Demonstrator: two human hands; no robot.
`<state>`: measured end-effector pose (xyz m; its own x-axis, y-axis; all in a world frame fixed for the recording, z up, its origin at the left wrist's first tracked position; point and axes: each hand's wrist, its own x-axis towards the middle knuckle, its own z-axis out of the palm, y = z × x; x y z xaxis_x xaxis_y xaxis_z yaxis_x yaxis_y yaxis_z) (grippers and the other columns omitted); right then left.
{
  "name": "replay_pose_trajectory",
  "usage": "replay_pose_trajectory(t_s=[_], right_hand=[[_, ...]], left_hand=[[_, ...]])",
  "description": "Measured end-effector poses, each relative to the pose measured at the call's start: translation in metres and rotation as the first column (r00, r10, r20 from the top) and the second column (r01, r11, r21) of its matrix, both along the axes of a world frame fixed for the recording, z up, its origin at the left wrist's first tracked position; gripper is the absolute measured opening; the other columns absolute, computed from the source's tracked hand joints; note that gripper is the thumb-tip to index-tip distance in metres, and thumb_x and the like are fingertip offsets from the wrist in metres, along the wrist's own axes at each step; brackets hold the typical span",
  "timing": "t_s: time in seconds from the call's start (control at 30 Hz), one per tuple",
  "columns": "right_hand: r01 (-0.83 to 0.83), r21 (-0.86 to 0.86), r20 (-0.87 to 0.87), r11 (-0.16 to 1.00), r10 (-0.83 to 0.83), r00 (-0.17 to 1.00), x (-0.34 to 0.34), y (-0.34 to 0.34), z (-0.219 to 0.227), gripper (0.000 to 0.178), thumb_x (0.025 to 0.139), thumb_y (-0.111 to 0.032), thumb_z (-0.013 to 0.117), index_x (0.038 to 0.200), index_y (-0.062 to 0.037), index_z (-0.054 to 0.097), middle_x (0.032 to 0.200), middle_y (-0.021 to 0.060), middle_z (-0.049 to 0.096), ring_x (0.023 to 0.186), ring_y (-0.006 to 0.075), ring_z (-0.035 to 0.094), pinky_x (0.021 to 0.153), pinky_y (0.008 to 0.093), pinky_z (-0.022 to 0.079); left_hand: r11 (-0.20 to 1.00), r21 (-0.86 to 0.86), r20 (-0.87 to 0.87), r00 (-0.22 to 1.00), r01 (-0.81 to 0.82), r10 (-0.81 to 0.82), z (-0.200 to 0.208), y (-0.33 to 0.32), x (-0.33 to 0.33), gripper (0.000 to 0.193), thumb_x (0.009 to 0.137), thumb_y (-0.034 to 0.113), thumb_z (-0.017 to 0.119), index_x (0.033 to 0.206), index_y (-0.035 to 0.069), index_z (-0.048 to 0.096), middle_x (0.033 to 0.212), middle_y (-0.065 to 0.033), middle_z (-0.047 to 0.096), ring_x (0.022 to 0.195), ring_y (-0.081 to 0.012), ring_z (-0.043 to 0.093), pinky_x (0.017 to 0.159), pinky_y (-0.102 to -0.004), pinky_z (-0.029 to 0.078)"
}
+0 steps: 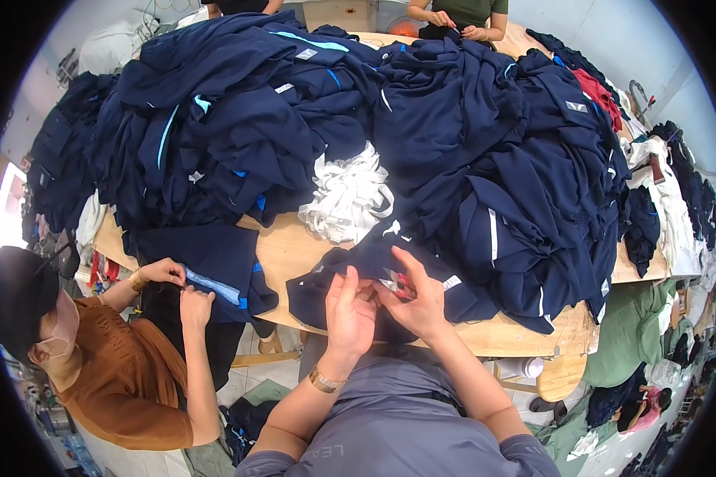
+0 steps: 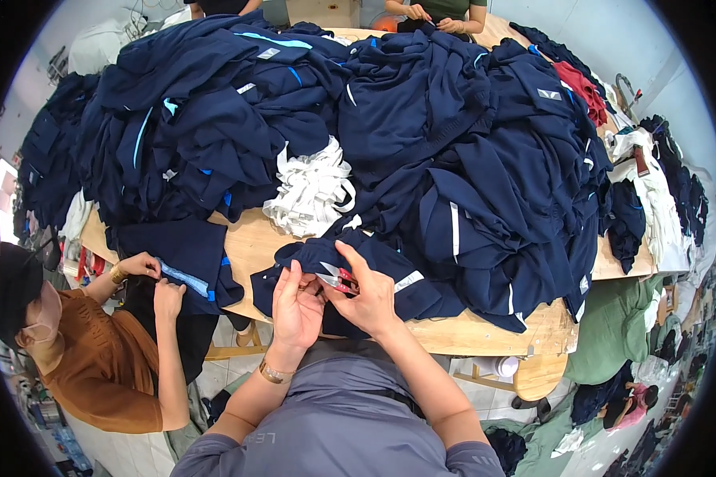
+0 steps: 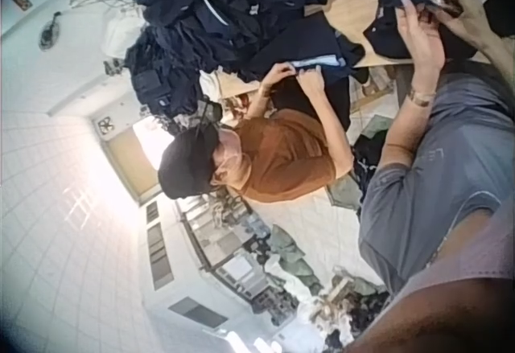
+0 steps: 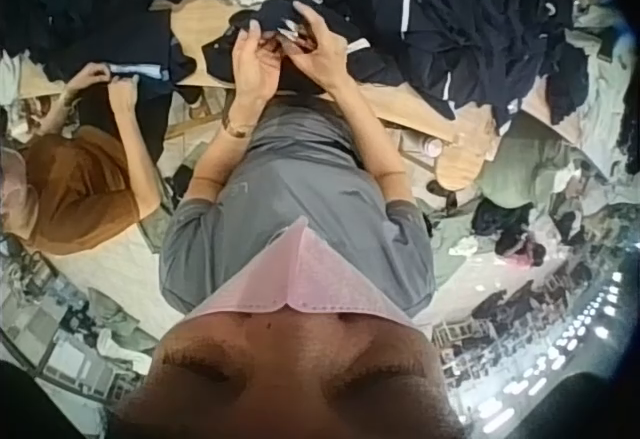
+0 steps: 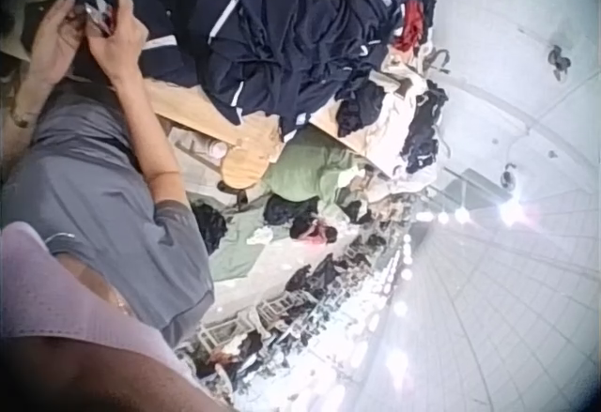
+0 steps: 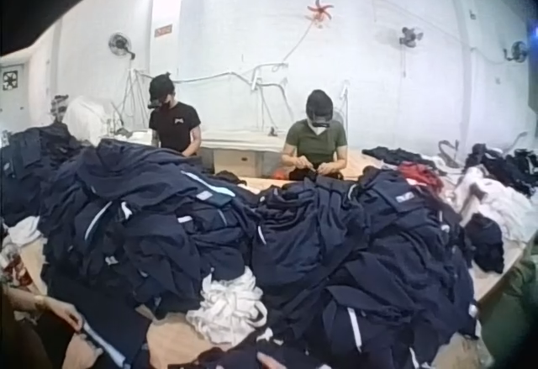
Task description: Trimming excess threads from navy blue garments using small handheld snips.
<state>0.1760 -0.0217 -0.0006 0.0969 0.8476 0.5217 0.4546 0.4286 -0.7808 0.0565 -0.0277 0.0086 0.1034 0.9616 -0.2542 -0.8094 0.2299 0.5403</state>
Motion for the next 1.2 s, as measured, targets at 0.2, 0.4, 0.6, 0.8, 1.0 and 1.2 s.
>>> replay_pose_trajectory(t_s=[0.2, 0.4, 0.6, 0.8, 1.0, 1.2], right_hand=[[-0.040, -0.065, 0.067, 0.997, 0.045, 0.997, 0.026, 0.006, 0.006, 0.029, 0.066, 0.006, 0.058, 0.093, -0.0008, 0.061, 0.071, 0.0091, 0.051, 0.062, 0.0236, 0.049, 0.057, 0.0308, 0.041], [-0.387, -0.230, -0.247, 0.893, 0.332, 0.910, 0.052, 0.011, 0.033, 0.012, 0.087, -0.011, 0.059, 0.087, 0.0004, 0.056, 0.084, 0.0030, 0.046, 0.072, 0.0120, 0.044, 0.066, 0.0224, 0.036], [-0.613, -0.448, -0.632, 0.651, 0.255, 0.732, 0.060, 0.011, 0.034, 0.012, 0.092, -0.011, 0.050, 0.084, -0.0022, 0.053, 0.071, -0.0063, 0.042, 0.068, 0.0025, 0.036, 0.062, 0.0183, 0.032], [-0.021, -0.109, -0.061, 0.994, 0.014, 0.998, 0.038, 0.022, 0.009, 0.017, 0.094, -0.013, 0.048, 0.088, -0.0006, 0.059, 0.071, -0.0016, 0.051, 0.068, 0.0030, 0.044, 0.061, 0.0174, 0.036], [-0.126, -0.404, -0.365, 0.906, -0.034, 0.930, 0.016, 0.000, 0.040, 0.017, 0.081, -0.011, 0.069, 0.094, -0.0010, 0.065, 0.065, -0.0055, 0.056, 0.059, 0.0006, 0.046, 0.052, 0.0186, 0.039], [0.026, -0.355, -0.143, 0.935, -0.082, 0.986, 0.018, -0.005, 0.034, 0.011, 0.085, -0.007, 0.062, 0.080, 0.0019, 0.057, 0.061, -0.0027, 0.054, 0.055, 0.0020, 0.044, 0.051, 0.0173, 0.037]], left_hand=[[0.981, 0.062, -0.543, 0.831, 0.186, -0.123, 0.012, 0.004, -0.020, 0.018, 0.090, 0.019, 0.056, 0.099, 0.004, 0.057, 0.088, -0.0067, 0.065, 0.085, -0.0130, 0.060, 0.076, -0.0253, 0.046], [0.775, 0.489, -0.870, 0.166, 0.399, 0.464, 0.041, 0.021, -0.020, 0.039, 0.079, 0.010, 0.065, 0.116, 0.003, 0.055, 0.121, -0.0164, 0.052, 0.119, -0.0330, 0.043, 0.099, -0.0392, 0.034], [0.671, 0.314, -0.876, 0.478, 0.672, -0.069, 0.018, 0.041, -0.029, 0.019, 0.092, 0.019, 0.053, 0.101, 0.002, 0.056, 0.096, -0.0043, 0.059, 0.097, -0.0158, 0.050, 0.086, -0.0277, 0.039], [0.825, 0.272, -0.649, 0.727, 0.495, -0.223, 0.015, 0.036, -0.023, 0.018, 0.094, 0.018, 0.050, 0.084, 0.003, 0.051, 0.074, 0.0062, 0.045, 0.069, -0.0028, 0.037, 0.062, -0.0182, 0.033], [0.831, 0.291, -0.887, 0.459, 0.474, 0.050, 0.027, 0.031, -0.021, 0.017, 0.088, 0.017, 0.058, 0.085, 0.002, 0.052, 0.072, -0.0038, 0.052, 0.067, -0.0076, 0.046, 0.060, -0.0233, 0.039], [0.808, 0.290, -0.915, 0.395, 0.512, 0.078, 0.022, 0.027, -0.019, 0.024, 0.076, 0.011, 0.071, 0.090, 0.002, 0.053, 0.080, -0.0037, 0.058, 0.076, -0.0106, 0.055, 0.070, -0.0242, 0.044]])
